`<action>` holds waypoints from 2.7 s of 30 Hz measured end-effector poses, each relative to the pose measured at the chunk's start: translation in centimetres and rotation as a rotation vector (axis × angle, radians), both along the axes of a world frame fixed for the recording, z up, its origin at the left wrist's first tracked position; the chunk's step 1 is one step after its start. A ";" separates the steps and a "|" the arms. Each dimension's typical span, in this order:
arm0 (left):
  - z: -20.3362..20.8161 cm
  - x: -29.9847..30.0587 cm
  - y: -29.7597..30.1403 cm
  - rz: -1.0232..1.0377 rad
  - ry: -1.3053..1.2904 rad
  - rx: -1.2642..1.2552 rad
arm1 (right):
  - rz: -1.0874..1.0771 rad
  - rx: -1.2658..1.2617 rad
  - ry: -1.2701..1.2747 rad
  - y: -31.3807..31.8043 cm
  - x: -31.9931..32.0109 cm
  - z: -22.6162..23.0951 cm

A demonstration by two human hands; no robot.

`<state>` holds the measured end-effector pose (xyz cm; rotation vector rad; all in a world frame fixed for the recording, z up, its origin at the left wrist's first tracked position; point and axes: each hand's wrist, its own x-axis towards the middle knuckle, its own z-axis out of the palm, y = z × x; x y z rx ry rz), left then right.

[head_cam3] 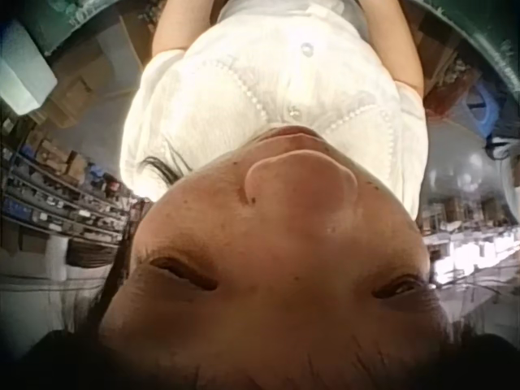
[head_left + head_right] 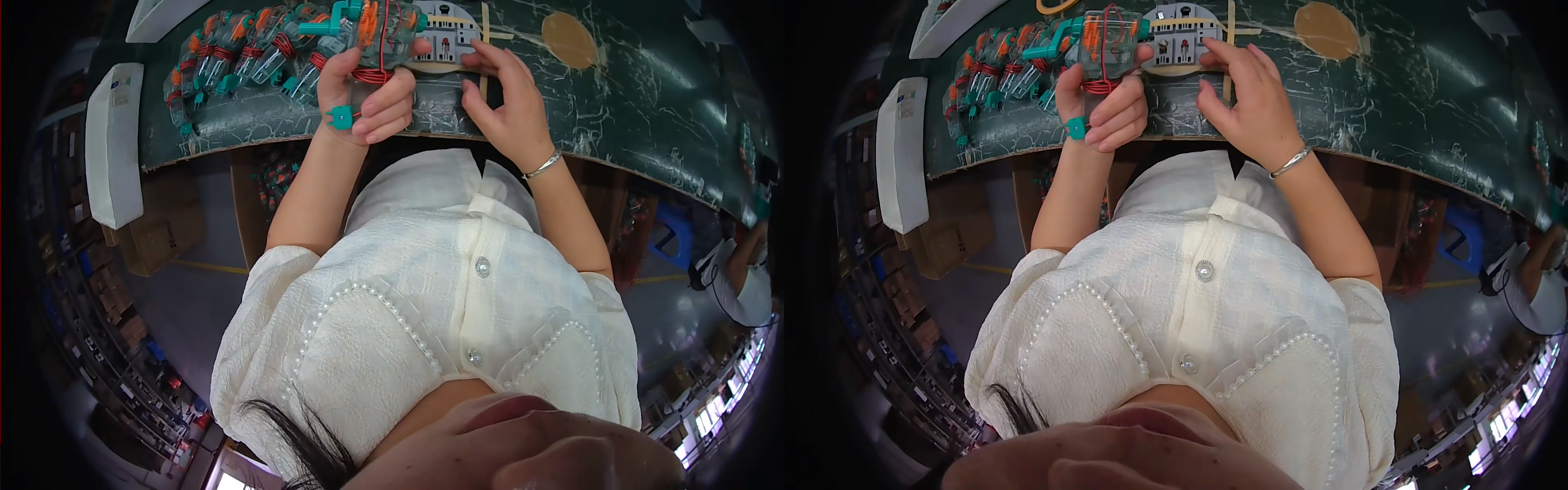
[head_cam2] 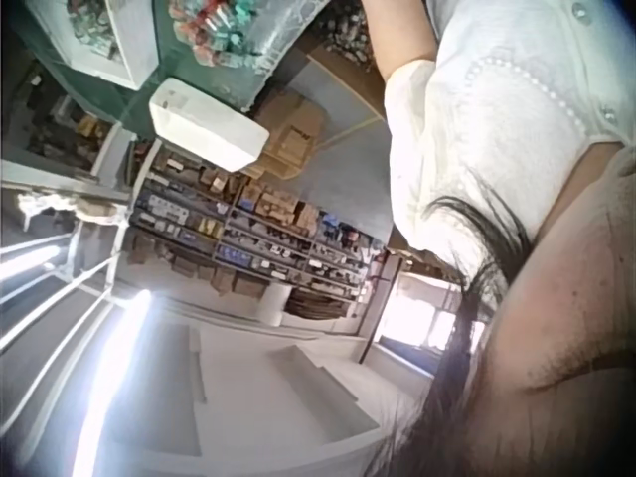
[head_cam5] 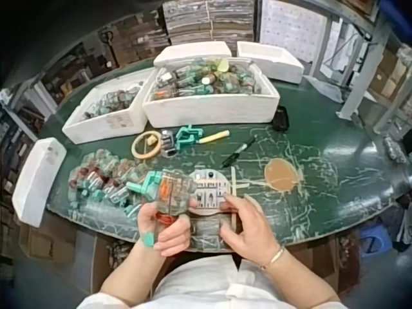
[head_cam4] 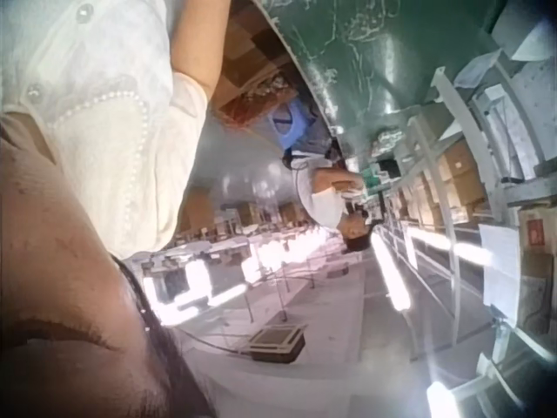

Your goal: Assembling small electronic components and placing them into housings at a production workbench.

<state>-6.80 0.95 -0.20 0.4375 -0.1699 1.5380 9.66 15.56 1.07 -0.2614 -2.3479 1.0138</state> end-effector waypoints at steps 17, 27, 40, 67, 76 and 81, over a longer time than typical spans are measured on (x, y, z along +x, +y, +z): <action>-0.2 0.6 -0.6 -0.019 0.095 -0.128 | 0.032 -0.105 0.005 0.4 0.1 -0.7; 2.4 8.3 1.6 1.193 1.769 -0.658 | 0.063 -0.239 0.302 1.1 2.7 -0.9; 4.0 8.6 2.7 0.856 2.194 -0.708 | -0.269 -0.375 -0.090 0.1 5.7 0.5; 9.9 -10.7 -14.5 1.767 1.851 -1.584 | -0.355 0.071 -0.088 5.1 4.6 -0.5; 8.8 -13.2 -18.5 1.671 1.917 -1.808 | -0.333 0.108 -0.098 4.9 4.2 -0.2; 7.7 -17.3 -20.4 1.499 1.985 -2.009 | -0.323 0.115 -0.105 4.8 4.3 -0.1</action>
